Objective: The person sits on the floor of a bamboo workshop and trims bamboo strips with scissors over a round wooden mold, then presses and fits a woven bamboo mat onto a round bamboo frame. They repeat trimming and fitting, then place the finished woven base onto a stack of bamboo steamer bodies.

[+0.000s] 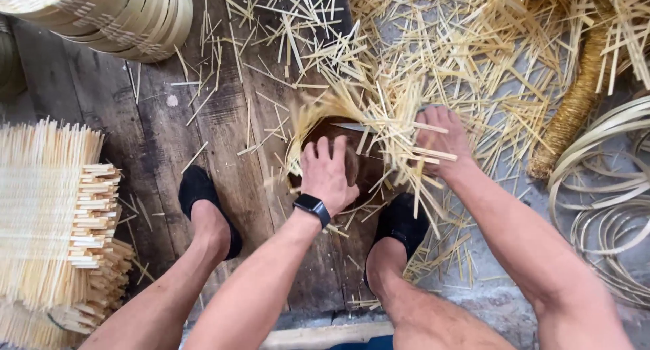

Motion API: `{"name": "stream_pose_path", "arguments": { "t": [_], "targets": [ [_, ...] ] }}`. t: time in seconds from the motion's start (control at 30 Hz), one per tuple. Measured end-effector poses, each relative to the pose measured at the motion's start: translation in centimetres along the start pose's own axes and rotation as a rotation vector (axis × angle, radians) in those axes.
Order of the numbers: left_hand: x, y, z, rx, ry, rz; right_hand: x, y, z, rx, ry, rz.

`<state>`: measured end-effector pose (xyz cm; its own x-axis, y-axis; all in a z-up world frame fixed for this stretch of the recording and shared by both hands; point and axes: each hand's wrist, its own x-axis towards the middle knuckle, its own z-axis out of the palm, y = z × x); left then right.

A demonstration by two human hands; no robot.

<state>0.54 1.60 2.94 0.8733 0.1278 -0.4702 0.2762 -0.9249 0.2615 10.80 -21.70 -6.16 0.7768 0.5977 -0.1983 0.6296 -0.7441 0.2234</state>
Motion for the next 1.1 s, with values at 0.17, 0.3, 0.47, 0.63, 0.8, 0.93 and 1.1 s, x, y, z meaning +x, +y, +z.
{"name": "stream_pose_path", "arguments": {
  "t": [0.17,0.3,0.47,0.63,0.8,0.93,1.1],
  "targets": [
    [-0.1,-2.6,-0.2,0.050,0.080,0.298,-1.4,0.2,3.4,0.231,0.131,0.010],
    [0.3,-3.1,-0.1,0.055,0.053,0.406,-2.5,0.8,4.6,0.327,0.005,0.007],
    [0.7,-3.3,-1.3,0.163,-0.127,0.537,-1.2,-0.9,1.8,0.197,0.172,-0.021],
    [-2.5,-2.5,1.8,0.491,0.185,0.647,-1.5,0.5,3.9,0.292,-0.028,-0.001],
    [-0.2,-4.2,-2.0,-0.274,0.555,0.107,-2.1,0.8,4.5,0.349,-0.168,-0.005],
    [5.0,-7.3,-5.2,-0.431,0.175,-0.090,-1.8,1.3,2.7,0.319,0.022,-0.020],
    [5.9,-8.2,-2.2,-0.084,-0.093,0.036,-2.1,0.8,0.6,0.233,0.095,-0.050]
  ]
}}
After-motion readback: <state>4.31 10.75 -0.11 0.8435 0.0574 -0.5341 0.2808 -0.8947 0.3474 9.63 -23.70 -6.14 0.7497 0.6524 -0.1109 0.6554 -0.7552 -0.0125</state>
